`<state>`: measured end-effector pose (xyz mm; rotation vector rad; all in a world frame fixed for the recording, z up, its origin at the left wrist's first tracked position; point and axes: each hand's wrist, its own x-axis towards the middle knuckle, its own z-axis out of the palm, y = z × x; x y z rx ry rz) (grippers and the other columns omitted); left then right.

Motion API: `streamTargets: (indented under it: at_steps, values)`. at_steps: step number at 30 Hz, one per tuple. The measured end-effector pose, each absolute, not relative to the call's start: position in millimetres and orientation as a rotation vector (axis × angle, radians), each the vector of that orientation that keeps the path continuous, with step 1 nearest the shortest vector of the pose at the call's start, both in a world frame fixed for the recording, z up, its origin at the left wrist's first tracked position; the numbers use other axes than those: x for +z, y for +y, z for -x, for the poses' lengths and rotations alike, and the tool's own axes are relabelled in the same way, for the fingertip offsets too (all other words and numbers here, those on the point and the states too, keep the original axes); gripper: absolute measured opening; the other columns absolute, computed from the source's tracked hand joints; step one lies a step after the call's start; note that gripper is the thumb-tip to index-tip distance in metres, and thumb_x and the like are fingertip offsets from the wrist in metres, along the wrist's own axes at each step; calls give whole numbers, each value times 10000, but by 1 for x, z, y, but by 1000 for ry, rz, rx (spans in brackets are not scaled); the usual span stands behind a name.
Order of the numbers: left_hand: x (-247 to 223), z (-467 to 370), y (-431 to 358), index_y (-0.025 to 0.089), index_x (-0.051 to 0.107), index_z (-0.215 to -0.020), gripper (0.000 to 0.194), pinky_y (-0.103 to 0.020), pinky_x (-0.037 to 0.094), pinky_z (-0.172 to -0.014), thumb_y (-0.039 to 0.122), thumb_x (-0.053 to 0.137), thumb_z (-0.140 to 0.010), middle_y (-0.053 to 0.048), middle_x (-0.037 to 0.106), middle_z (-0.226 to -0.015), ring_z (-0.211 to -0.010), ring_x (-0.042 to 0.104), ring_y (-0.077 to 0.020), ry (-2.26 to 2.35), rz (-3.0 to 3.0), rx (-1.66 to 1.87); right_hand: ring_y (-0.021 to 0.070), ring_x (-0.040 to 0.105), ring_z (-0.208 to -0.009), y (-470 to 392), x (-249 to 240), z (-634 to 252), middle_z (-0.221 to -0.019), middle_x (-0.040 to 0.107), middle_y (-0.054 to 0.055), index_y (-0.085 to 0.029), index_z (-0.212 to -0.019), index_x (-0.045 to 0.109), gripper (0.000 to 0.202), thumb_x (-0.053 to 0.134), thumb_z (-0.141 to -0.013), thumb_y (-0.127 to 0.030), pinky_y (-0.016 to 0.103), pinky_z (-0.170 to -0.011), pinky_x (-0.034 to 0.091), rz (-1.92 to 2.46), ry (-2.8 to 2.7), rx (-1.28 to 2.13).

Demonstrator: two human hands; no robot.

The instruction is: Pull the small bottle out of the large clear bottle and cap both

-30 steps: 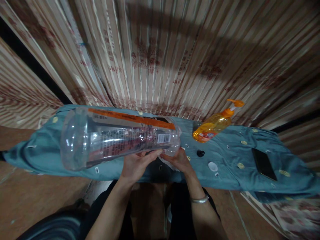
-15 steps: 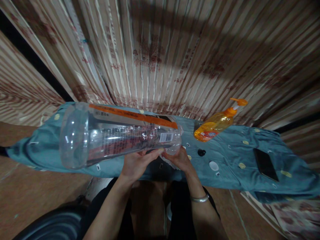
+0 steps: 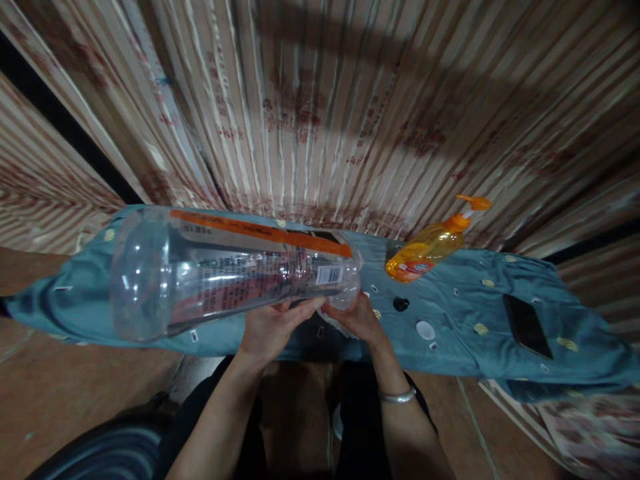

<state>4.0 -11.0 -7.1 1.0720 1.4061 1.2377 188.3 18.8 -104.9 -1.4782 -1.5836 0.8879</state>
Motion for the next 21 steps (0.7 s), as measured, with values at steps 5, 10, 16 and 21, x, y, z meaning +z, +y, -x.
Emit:
streamTargets:
  at_steps: [5, 10, 16, 21]
  values:
    - [-7, -2, -10, 208, 668, -624, 240, -460, 612, -907, 381, 832, -590, -51, 751, -622, -886, 759, -322, 1367, -1105, 1233, 303, 724, -994, 19, -105, -188, -1034, 776, 102, -189, -978, 699, 355, 757, -706, -409, 444, -904, 569, 1491, -1582, 882]
    - [-10, 0, -9, 235, 658, -618, 247, -430, 619, -889, 408, 833, -600, -53, 761, -640, -832, 762, -307, 1385, -1128, 1215, 297, 724, -999, 19, -105, -188, -1077, 770, 94, -198, -1073, 670, 425, 744, -718, -419, 470, -925, 561, 1492, -1586, 855]
    - [-6, -2, -9, 246, 640, -611, 194, -438, 592, -944, 351, 802, -617, -49, 762, -662, -897, 758, -317, 1335, -1124, 1226, 295, 727, -997, 20, -109, -188, -1055, 778, 84, -205, -1060, 685, 422, 761, -708, -423, 459, -918, 574, 1476, -1583, 870]
    - [-5, -2, -9, 248, 639, -600, 218, -475, 587, -950, 380, 813, -605, -47, 741, -613, -890, 754, -325, 1347, -1129, 1216, 295, 725, -1003, 20, -108, -189, -1068, 777, 88, -196, -1030, 703, 402, 764, -705, -424, 469, -937, 565, 1468, -1579, 882]
